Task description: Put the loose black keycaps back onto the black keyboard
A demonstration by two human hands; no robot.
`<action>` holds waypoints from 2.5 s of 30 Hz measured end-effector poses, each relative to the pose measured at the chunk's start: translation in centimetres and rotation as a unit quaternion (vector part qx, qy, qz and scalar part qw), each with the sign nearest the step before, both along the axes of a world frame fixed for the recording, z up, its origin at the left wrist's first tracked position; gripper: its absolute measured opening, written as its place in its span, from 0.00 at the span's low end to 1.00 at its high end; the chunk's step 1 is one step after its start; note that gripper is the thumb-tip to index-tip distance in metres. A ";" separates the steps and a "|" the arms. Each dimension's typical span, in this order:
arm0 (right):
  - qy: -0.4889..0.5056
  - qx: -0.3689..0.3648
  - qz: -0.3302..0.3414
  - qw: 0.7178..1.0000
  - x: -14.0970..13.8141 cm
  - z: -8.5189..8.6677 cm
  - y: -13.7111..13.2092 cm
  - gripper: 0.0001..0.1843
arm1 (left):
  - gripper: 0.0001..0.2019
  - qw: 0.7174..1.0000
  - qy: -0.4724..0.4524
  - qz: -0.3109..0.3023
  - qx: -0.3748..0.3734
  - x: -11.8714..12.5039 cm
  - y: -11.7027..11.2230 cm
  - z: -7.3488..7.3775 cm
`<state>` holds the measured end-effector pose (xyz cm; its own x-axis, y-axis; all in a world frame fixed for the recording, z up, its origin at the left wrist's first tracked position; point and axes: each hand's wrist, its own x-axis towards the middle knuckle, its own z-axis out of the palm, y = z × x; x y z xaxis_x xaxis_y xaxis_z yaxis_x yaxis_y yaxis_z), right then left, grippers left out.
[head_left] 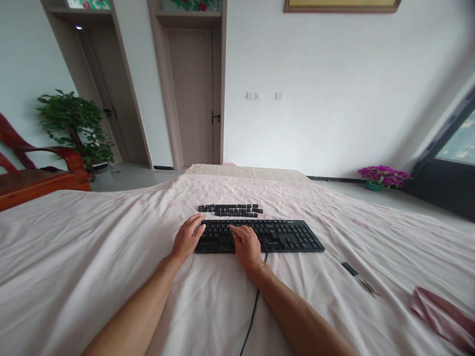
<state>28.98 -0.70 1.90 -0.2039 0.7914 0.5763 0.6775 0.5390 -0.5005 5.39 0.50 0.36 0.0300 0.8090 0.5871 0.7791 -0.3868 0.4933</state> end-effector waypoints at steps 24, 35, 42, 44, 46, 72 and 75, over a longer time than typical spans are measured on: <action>-0.064 -0.003 -0.045 0.997 -1.3 3.4 2.2 0.15 | 0.29 0.966 0.228 -0.111 -0.054 2.5 -1.7 0.5; -0.271 -0.057 -0.033 0.960 -5.8 5.0 11.1 0.13 | 0.32 0.968 0.229 -0.086 -0.052 2.5 -1.6 0.2; -0.326 -0.046 -0.003 0.944 -7.5 4.5 12.6 0.12 | 0.29 0.974 0.199 -0.098 -0.055 2.4 -1.5 0.4; -0.334 -0.044 0.001 0.941 -7.8 4.5 12.6 0.11 | 0.28 0.978 0.161 -0.112 -0.070 2.3 -1.5 0.6; -0.340 -0.041 0.002 0.940 -8.1 4.5 12.7 0.11 | 0.28 0.983 0.106 -0.125 -0.086 2.1 -1.4 0.9; -0.230 -0.162 0.122 0.952 -5.8 5.9 5.9 0.10 | 0.24 0.964 -0.237 0.042 -0.111 0.5 -0.1 0.1; -0.253 -0.117 0.105 0.955 -5.9 6.0 4.9 0.12 | 0.24 0.964 -0.237 0.039 -0.111 0.5 -0.1 0.1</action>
